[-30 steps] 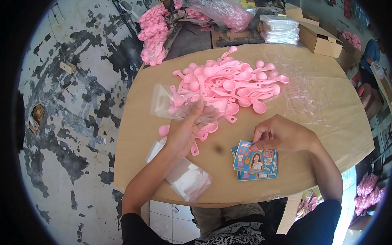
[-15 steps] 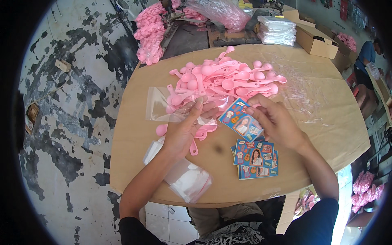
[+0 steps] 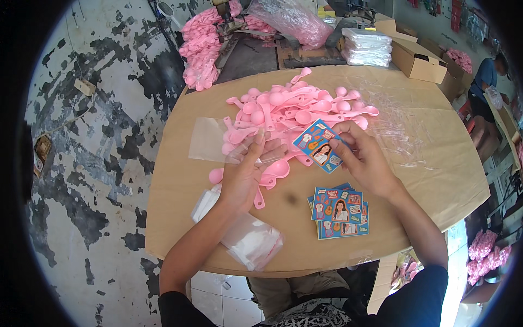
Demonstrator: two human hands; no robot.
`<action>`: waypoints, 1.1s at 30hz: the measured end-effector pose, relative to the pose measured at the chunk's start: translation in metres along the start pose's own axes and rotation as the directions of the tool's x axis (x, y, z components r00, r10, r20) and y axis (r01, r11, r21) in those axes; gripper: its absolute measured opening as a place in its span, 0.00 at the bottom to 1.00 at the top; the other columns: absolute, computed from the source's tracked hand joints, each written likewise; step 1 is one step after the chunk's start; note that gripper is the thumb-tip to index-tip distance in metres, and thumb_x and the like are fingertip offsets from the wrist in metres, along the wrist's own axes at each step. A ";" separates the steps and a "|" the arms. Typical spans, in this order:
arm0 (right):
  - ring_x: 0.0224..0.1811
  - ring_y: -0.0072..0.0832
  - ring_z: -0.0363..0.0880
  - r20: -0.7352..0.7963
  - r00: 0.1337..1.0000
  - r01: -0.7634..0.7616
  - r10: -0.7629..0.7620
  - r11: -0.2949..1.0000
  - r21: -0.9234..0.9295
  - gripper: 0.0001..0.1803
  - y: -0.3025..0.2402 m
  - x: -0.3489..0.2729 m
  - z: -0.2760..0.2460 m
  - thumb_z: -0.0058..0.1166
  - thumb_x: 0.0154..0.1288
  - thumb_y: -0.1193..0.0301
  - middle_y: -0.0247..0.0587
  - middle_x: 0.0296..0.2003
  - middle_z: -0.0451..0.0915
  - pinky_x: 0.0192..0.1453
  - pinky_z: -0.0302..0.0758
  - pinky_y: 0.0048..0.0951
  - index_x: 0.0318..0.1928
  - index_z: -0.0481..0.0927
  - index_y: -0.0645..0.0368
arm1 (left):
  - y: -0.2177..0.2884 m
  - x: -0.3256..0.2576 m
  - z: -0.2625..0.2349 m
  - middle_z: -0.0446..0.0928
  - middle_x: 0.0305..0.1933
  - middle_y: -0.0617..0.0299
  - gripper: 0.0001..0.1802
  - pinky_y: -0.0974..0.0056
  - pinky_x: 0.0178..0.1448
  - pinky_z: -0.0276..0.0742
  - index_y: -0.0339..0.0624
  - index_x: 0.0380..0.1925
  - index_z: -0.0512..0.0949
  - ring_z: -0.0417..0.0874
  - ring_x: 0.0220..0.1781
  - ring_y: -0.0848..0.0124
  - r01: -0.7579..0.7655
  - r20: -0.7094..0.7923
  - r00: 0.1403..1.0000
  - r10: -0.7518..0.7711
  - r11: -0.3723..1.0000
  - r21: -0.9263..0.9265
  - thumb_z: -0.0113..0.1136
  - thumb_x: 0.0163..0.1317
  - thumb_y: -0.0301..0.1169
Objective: The person is putting a pink plastic object and a small cardboard card into a clear plastic bag and sealing it.
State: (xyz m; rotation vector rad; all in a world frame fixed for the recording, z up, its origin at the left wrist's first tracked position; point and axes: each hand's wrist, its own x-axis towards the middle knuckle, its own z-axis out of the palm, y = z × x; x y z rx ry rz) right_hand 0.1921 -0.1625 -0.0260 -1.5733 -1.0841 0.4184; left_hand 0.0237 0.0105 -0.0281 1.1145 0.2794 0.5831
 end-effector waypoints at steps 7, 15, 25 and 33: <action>0.32 0.11 0.72 -0.031 1.000 0.003 -0.001 0.998 0.058 0.08 -0.001 0.002 -0.001 0.46 0.76 0.70 0.30 0.40 0.81 0.31 0.70 0.17 0.50 0.69 0.58 | 0.001 0.002 -0.002 0.77 0.53 0.51 0.22 0.57 0.63 0.75 0.35 0.57 0.70 0.81 0.55 0.60 0.025 0.070 0.997 -0.022 0.999 -0.035 0.54 0.71 0.39; 0.37 0.11 0.75 0.121 0.992 0.017 -0.033 0.991 0.135 0.10 -0.004 -0.002 0.005 0.48 0.74 0.72 0.31 0.42 0.81 0.35 0.72 0.17 0.53 0.68 0.58 | -0.003 0.001 0.004 0.75 0.59 0.47 0.25 0.56 0.65 0.74 0.31 0.60 0.68 0.78 0.60 0.62 -0.061 0.072 0.996 0.060 0.998 0.008 0.55 0.71 0.39; 0.36 0.12 0.76 0.189 0.980 -0.077 0.065 0.995 0.056 0.13 -0.031 -0.009 0.018 0.54 0.71 0.71 0.34 0.39 0.81 0.39 0.78 0.21 0.51 0.78 0.65 | -0.012 -0.008 0.004 0.80 0.51 0.54 0.23 0.66 0.55 0.79 0.29 0.55 0.74 0.81 0.52 0.72 -0.063 0.080 0.996 0.042 0.957 0.285 0.57 0.70 0.38; 0.30 0.13 0.79 0.263 0.956 -0.154 0.129 0.985 0.076 0.13 -0.029 -0.010 0.023 0.56 0.71 0.67 0.30 0.30 0.81 0.35 0.77 0.19 0.47 0.82 0.64 | 0.012 -0.015 0.011 0.80 0.37 0.72 0.19 0.74 0.38 0.73 0.41 0.52 0.78 0.77 0.34 0.84 0.100 0.105 0.983 -0.153 0.914 0.392 0.61 0.67 0.40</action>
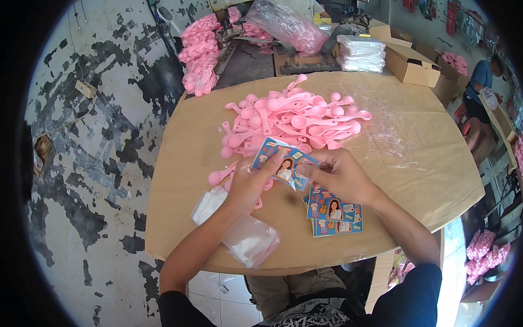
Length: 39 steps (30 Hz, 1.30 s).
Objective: The person is putting a pink plastic object and a small cardboard card into a clear plastic bag and sealing it.
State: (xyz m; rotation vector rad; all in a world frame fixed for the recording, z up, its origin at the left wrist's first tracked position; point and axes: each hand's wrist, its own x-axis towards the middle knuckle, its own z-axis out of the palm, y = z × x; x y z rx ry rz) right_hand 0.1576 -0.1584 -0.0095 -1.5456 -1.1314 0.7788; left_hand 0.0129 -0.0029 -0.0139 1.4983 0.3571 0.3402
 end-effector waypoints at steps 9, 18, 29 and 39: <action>0.27 0.15 0.79 -0.121 0.992 -0.046 0.048 0.999 0.019 0.14 -0.003 0.004 0.014 0.55 0.71 0.65 0.31 0.26 0.80 0.31 0.75 0.19 0.47 0.81 0.63 | -0.003 0.005 0.004 0.65 0.69 0.54 0.28 0.61 0.66 0.71 0.37 0.69 0.58 0.70 0.67 0.68 -0.239 0.151 0.931 0.333 0.867 -0.438 0.50 0.73 0.33; 0.25 0.13 0.75 -0.104 0.993 0.083 -0.062 0.973 0.215 0.14 0.003 0.006 0.020 0.63 0.66 0.62 0.28 0.22 0.77 0.28 0.71 0.19 0.29 0.75 0.55 | -0.009 -0.006 0.006 0.71 0.64 0.50 0.36 0.60 0.63 0.75 0.36 0.66 0.59 0.75 0.62 0.67 -0.249 0.230 0.927 0.296 0.945 -0.211 0.65 0.61 0.28; 0.32 0.16 0.75 0.007 0.998 0.041 -0.055 0.830 0.557 0.20 -0.014 0.006 -0.003 0.47 0.74 0.53 0.32 0.30 0.76 0.33 0.76 0.22 0.43 0.76 0.59 | 0.004 -0.006 -0.012 0.75 0.56 0.57 0.33 0.67 0.52 0.81 0.39 0.61 0.65 0.78 0.55 0.70 -0.310 0.024 0.946 0.323 0.924 -0.224 0.67 0.56 0.23; 0.29 0.21 0.78 -0.198 0.951 0.209 -0.236 0.967 -0.149 0.12 0.002 0.020 -0.060 0.52 0.71 0.66 0.35 0.33 0.82 0.37 0.76 0.26 0.44 0.81 0.62 | -0.006 0.019 -0.038 0.77 0.56 0.61 0.27 0.68 0.51 0.80 0.41 0.57 0.72 0.80 0.52 0.74 -0.446 -0.164 0.894 0.417 0.867 -0.222 0.69 0.58 0.29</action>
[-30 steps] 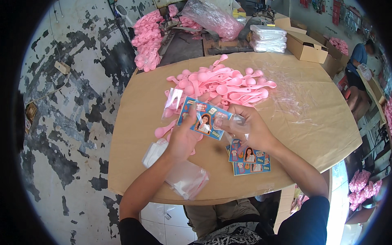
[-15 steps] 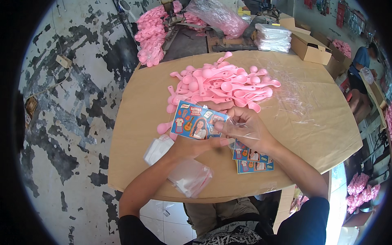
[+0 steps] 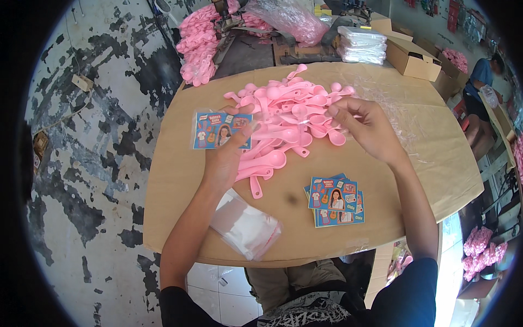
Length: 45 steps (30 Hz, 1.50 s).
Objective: The person is putting a pink plastic object and a small cardboard card into a clear plastic bag and sealing it.
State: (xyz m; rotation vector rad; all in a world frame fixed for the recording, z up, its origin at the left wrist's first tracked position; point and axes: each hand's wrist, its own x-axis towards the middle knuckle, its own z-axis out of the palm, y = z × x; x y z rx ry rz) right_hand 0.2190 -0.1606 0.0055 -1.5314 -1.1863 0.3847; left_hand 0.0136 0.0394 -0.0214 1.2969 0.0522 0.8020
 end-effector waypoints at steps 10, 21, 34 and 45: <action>0.49 0.43 0.79 0.115 0.989 0.145 -0.091 0.726 -0.672 0.14 0.039 0.006 0.014 0.60 0.60 0.71 0.48 0.44 0.80 0.53 0.75 0.41 0.47 0.81 0.59 | -0.007 -0.002 0.003 0.80 0.50 0.61 0.24 0.67 0.50 0.81 0.38 0.54 0.74 0.82 0.48 0.74 0.104 -0.004 0.995 -0.104 0.995 0.002 0.69 0.57 0.27; 0.52 0.25 0.76 0.013 0.998 0.066 -0.066 0.998 -0.010 0.10 0.023 0.012 -0.007 0.60 0.67 0.68 0.42 0.51 0.79 0.55 0.73 0.29 0.35 0.77 0.62 | -0.012 0.000 -0.002 0.76 0.57 0.55 0.26 0.63 0.55 0.80 0.38 0.56 0.69 0.80 0.57 0.67 0.099 0.029 0.995 -0.099 0.995 -0.018 0.67 0.58 0.25; 0.27 0.16 0.71 0.117 0.962 -0.256 0.247 0.964 0.074 0.10 -0.008 -0.012 0.003 0.54 0.71 0.67 0.29 0.29 0.75 0.34 0.70 0.22 0.39 0.75 0.63 | -0.011 0.001 -0.003 0.72 0.63 0.53 0.26 0.57 0.62 0.76 0.40 0.59 0.68 0.77 0.62 0.60 0.082 0.045 0.996 -0.078 0.992 -0.096 0.63 0.62 0.25; 0.47 0.20 0.79 0.162 0.986 0.044 -0.048 0.999 0.029 0.20 -0.032 -0.023 0.033 0.66 0.59 0.77 0.33 0.40 0.80 0.52 0.75 0.25 0.48 0.71 0.60 | -0.011 -0.003 0.005 0.71 0.64 0.53 0.25 0.52 0.66 0.71 0.45 0.60 0.66 0.73 0.66 0.55 0.098 0.077 0.994 -0.083 0.970 -0.222 0.62 0.63 0.27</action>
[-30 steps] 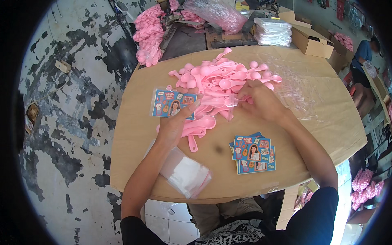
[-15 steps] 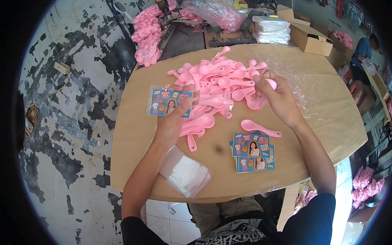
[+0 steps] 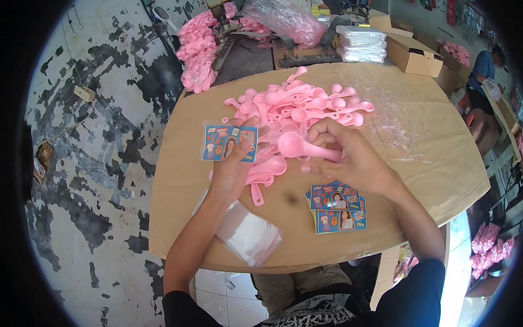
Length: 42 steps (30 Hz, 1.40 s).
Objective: The person is putting a pink plastic object and a small cardboard card into a clear plastic bag and sealing it.
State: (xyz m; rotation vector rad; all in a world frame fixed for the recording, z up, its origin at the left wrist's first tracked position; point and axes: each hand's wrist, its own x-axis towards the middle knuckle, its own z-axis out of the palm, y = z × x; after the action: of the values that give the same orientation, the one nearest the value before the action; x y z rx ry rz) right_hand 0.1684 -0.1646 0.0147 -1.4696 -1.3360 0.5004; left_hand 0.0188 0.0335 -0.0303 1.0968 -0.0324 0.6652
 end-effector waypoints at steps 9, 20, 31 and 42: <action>0.36 0.14 0.78 -0.079 0.994 0.072 -0.079 0.993 -0.091 0.08 -0.018 0.006 0.006 0.62 0.62 0.76 0.32 0.33 0.81 0.40 0.76 0.19 0.41 0.81 0.63 | -0.017 -0.010 0.009 0.68 0.66 0.50 0.32 0.55 0.69 0.68 0.42 0.64 0.61 0.69 0.69 0.60 0.055 0.107 0.992 -0.059 0.998 0.041 0.63 0.65 0.38; 0.23 0.12 0.73 -0.028 0.998 -0.055 0.048 0.778 -0.626 0.05 -0.123 0.042 -0.066 0.59 0.62 0.73 0.31 0.27 0.80 0.22 0.66 0.17 0.33 0.80 0.62 | -0.005 0.001 -0.002 0.59 0.71 0.47 0.39 0.57 0.77 0.51 0.34 0.69 0.55 0.59 0.74 0.59 -0.018 0.101 0.995 -0.009 0.964 0.264 0.58 0.67 0.45; 0.32 0.13 0.77 0.107 0.994 0.044 -0.014 0.958 -0.284 0.06 -0.046 0.067 0.025 0.58 0.64 0.76 0.35 0.31 0.82 0.33 0.71 0.18 0.41 0.79 0.64 | -0.017 -0.018 0.019 0.71 0.59 0.53 0.35 0.62 0.63 0.71 0.34 0.66 0.58 0.74 0.61 0.68 -0.085 0.228 0.967 -0.110 0.707 0.702 0.62 0.63 0.30; 0.30 0.13 0.75 0.091 0.995 -0.040 0.051 0.992 -0.122 0.09 -0.010 0.066 0.002 0.60 0.65 0.74 0.31 0.30 0.82 0.36 0.72 0.18 0.45 0.81 0.64 | 0.011 -0.009 0.015 0.78 0.51 0.62 0.22 0.70 0.55 0.75 0.36 0.64 0.64 0.78 0.51 0.77 0.250 0.284 0.869 -0.404 0.856 0.452 0.48 0.73 0.32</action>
State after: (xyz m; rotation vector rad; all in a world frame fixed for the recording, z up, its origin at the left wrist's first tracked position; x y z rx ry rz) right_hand 0.1817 -0.1065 0.0440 -1.5948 -1.4302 0.5324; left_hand 0.0102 0.0197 -0.0169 1.5763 -0.0286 0.1366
